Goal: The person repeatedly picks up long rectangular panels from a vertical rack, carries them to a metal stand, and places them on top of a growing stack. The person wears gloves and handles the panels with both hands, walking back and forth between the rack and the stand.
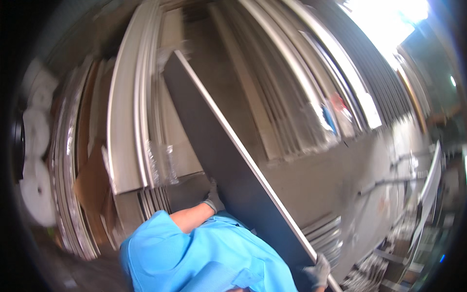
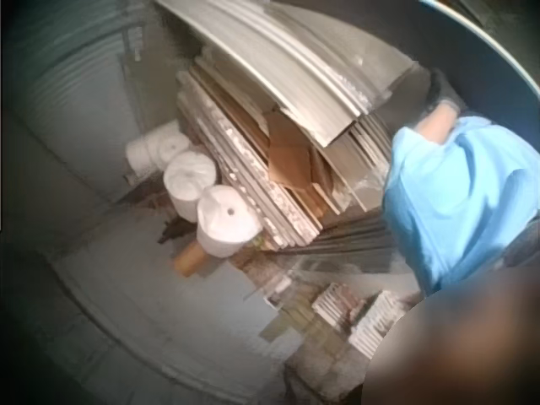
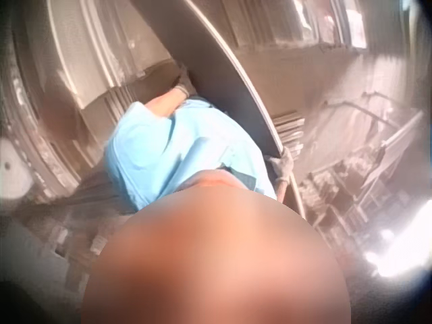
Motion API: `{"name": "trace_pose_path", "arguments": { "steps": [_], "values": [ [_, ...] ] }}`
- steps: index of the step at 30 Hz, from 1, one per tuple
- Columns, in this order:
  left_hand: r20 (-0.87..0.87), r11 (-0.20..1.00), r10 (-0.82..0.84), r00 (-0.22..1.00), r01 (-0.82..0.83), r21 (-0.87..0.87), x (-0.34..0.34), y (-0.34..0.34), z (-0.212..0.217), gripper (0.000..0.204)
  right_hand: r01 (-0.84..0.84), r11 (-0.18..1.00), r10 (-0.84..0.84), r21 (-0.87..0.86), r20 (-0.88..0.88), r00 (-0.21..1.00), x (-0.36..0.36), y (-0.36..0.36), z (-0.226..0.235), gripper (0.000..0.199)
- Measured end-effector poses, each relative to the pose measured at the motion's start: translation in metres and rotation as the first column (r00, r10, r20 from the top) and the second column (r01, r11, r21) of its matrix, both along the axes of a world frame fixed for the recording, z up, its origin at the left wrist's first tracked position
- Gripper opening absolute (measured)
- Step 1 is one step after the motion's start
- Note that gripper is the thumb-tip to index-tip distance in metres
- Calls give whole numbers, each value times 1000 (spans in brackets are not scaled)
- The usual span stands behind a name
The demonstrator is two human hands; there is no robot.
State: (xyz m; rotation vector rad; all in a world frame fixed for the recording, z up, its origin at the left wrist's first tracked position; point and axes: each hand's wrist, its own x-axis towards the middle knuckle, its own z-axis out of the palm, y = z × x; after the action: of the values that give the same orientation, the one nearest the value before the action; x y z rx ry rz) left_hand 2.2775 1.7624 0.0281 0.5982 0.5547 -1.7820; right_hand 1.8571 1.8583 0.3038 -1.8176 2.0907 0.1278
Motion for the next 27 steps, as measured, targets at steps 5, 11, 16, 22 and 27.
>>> {"name": "trace_pose_path", "arguments": {
  "steps": [5, 11, 16, 22, 27],
  "values": [
    [-695, 995, 0, 719, -66, -69, -38, -12, -20, 87, 44, 999, -44, -15, 6, 999, -53, 12, -20, 66],
    [452, 853, -376, 809, 492, -173, -118, -41, 14, 82, 223, 974, -225, -39, -39, 974, -152, 57, -30, 79],
    [310, 759, -495, 812, 577, -300, -201, -81, 44, 82, 343, 937, -340, 66, -50, 939, -206, 72, -41, 82],
    [194, 690, -570, 798, 593, -415, -297, -141, 79, 81, 480, 877, -480, 21, 2, 877, -254, 63, -60, 78],
    [74, 577, -660, 748, 567, -588, -377, -221, 106, 80, 610, 783, -596, -122, 130, 792, -279, 14, -66, 72]
  ]
}}
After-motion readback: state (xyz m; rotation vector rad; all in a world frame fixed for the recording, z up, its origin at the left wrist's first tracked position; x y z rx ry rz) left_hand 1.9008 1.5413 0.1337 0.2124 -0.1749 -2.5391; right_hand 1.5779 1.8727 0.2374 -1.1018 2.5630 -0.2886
